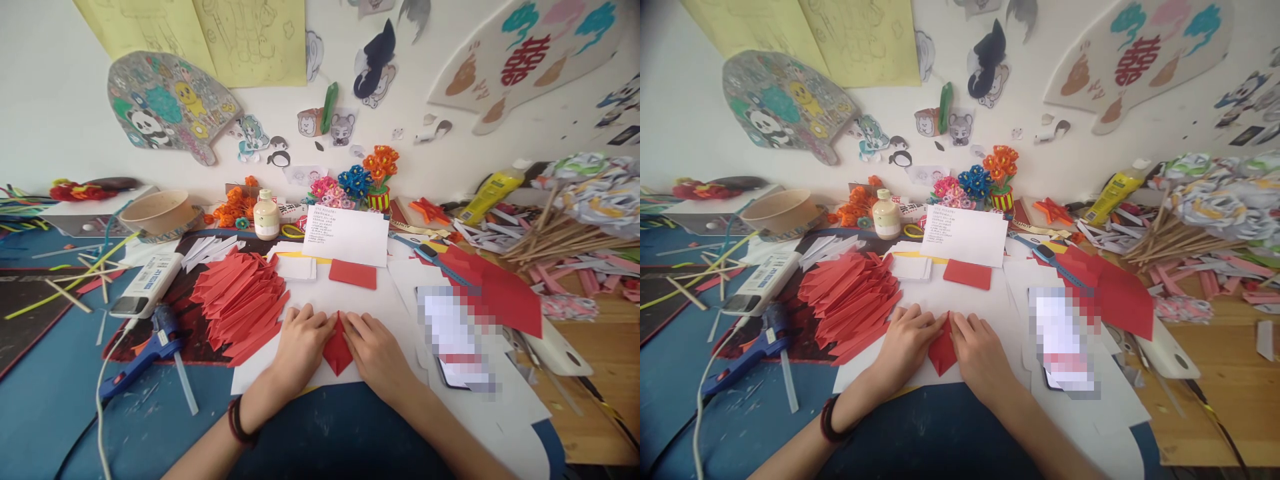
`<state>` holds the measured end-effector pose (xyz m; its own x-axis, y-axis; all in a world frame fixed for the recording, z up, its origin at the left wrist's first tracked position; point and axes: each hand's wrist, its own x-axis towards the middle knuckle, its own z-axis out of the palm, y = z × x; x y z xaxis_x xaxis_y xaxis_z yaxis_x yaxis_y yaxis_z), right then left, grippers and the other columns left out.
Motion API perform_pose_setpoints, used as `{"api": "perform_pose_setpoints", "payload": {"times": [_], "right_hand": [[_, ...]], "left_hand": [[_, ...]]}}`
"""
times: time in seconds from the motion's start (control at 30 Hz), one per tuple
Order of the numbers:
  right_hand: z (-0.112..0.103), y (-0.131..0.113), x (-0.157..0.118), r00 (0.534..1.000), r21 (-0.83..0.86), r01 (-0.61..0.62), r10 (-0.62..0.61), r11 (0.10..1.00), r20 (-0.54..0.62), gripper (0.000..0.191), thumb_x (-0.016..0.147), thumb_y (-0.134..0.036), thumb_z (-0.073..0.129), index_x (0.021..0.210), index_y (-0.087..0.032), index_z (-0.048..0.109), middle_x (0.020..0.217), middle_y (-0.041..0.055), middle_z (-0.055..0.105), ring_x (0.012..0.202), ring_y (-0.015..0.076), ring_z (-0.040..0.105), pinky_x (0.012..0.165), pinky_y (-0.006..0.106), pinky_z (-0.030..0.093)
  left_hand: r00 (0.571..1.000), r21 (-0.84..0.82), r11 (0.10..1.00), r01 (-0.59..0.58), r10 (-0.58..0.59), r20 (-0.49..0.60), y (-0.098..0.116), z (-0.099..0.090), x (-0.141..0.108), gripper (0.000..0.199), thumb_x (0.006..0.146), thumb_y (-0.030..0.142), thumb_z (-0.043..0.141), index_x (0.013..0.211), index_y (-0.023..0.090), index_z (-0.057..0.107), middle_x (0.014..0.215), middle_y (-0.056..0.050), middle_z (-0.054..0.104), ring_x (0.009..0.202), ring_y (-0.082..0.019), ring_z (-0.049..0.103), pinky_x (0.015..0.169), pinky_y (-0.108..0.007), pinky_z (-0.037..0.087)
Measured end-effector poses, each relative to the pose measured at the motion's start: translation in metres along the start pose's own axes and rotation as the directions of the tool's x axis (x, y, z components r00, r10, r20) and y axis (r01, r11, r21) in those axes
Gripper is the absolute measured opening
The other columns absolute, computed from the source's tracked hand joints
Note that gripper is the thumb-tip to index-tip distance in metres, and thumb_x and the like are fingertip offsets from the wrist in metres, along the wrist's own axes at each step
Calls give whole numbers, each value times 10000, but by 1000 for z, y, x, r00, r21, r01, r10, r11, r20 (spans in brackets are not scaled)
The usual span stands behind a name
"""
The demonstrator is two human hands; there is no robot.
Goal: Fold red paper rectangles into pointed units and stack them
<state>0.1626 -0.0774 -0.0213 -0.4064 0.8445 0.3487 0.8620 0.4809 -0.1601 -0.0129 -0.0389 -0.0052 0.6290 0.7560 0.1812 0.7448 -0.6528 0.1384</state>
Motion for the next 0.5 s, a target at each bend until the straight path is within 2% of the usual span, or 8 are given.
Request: {"api": "perform_pose_setpoints", "payload": {"times": [0.17, 0.33, 0.5], "right_hand": [[1, 0, -1, 998, -80, 56, -55, 995, 19, 348, 936, -52, 345, 1174, -97, 594, 1117, 136, 604, 847, 224, 517, 712, 378, 458], [0, -3, -1, 998, -117, 34, -28, 993, 55, 398, 911, -30, 362, 1264, -80, 538, 1175, 140, 587, 859, 231, 512, 719, 384, 443], [0, -6, -2, 999, -153, 16, -8, 988, 50, 407, 909, -37, 366, 1273, -99, 537, 1192, 133, 584, 833, 231, 509, 696, 387, 430]], "left_hand": [[999, 21, 999, -36, 36, 18, 1, -1, 0, 305, 953, 136, 405, 1202, 186, 573, 795, -48, 612, 812, -208, 479, 686, -373, 290], [999, 36, 998, -44, 43, 18, 1, -2, 1, 290, 939, 119, 409, 1164, 176, 583, 787, -48, 604, 810, -212, 485, 681, -376, 299], [999, 51, 998, -44, 44, 4, 3, -1, 0, 291, 926, 108, 419, 1156, 164, 586, 790, -52, 602, 820, -217, 492, 682, -377, 304]]}}
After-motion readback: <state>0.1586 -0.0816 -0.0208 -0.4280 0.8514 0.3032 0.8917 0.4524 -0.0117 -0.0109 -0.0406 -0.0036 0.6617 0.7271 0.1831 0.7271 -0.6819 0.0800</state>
